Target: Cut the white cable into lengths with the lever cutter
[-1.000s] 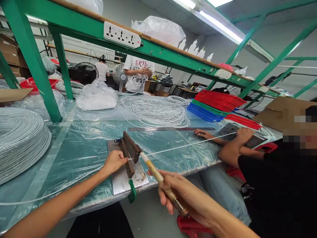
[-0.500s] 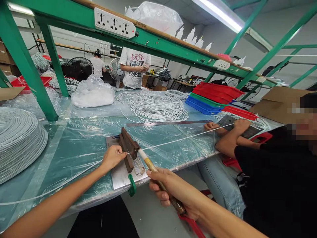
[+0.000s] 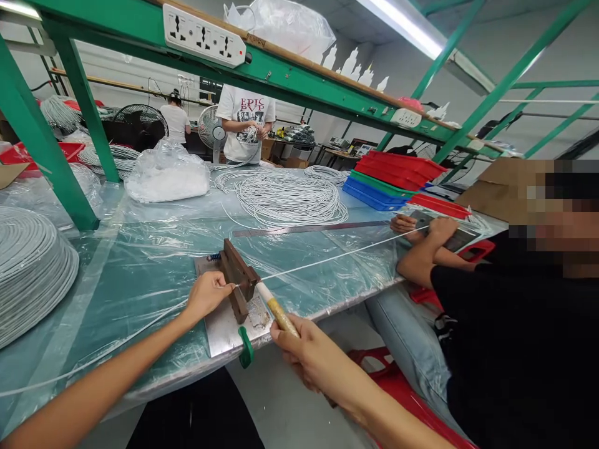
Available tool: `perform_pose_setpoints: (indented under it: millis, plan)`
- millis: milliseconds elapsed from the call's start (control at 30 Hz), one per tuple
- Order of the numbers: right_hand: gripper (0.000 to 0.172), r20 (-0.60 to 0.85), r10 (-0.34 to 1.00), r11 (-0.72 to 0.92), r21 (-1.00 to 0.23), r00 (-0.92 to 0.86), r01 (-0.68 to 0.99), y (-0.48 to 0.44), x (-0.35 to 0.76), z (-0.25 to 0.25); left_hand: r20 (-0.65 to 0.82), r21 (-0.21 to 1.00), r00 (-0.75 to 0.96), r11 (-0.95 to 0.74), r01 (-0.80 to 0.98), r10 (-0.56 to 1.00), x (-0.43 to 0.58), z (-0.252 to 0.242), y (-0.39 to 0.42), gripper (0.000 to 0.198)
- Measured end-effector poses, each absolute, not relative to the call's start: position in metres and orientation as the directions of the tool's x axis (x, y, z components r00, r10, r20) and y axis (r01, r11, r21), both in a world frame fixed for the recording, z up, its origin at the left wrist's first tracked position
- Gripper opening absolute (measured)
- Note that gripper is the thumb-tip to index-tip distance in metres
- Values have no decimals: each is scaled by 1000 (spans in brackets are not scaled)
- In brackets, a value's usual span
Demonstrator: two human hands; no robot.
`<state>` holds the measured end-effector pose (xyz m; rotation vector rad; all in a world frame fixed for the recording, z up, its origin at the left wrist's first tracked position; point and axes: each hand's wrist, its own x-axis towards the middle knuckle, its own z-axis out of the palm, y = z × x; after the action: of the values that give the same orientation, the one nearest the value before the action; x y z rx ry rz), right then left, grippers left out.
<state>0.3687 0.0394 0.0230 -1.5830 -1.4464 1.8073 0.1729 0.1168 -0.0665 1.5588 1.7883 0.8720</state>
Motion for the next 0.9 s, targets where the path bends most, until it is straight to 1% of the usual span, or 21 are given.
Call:
perform_pose_setpoints:
  millis: [133, 233, 367, 400, 467, 533, 600, 667, 800, 900]
  plan:
    - [38, -491, 799, -379, -859, -346, 344, 38, 373, 19, -27, 810, -127, 96, 579, 992, 172, -68, 118, 29]
    - [33, -464, 821, -353, -871, -333, 343, 35, 376, 0, -31, 825, -129, 98, 557, 991, 172, -69, 118, 28]
    - [34, -294, 927, -193, -906, -232, 376, 23, 374, -45, -28, 858, -135, 93, 505, 990, 173, -73, 117, 29]
    - [34, -272, 937, -181, -915, -218, 361, 20, 374, -52, -28, 869, -135, 91, 486, 990, 173, -73, 118, 29]
    - [36, -309, 925, -232, -920, -220, 317, 18, 374, -53, -22, 898, -121, 73, 433, 992, 171, -73, 118, 30]
    - [43, -392, 888, -323, -904, -241, 279, 20, 376, -32, 2, 931, -92, 32, 363, 996, 165, -70, 117, 32]
    - [54, -460, 848, -413, -885, -264, 215, 26, 378, 5, 31, 959, -56, -14, 284, 998, 156, -62, 112, 37]
    - [63, -467, 837, -459, -883, -286, 100, 38, 378, 48, 54, 974, -23, -47, 220, 998, 145, -53, 104, 43]
    - [56, -383, 851, -446, -889, -359, -108, 89, 360, 116, 70, 994, 72, -75, 76, 995, 134, -46, 85, 50]
    - [71, -255, 870, -366, -908, -423, -204, 147, 333, 141, 58, 998, 115, -56, -22, 992, 136, -50, 77, 50]
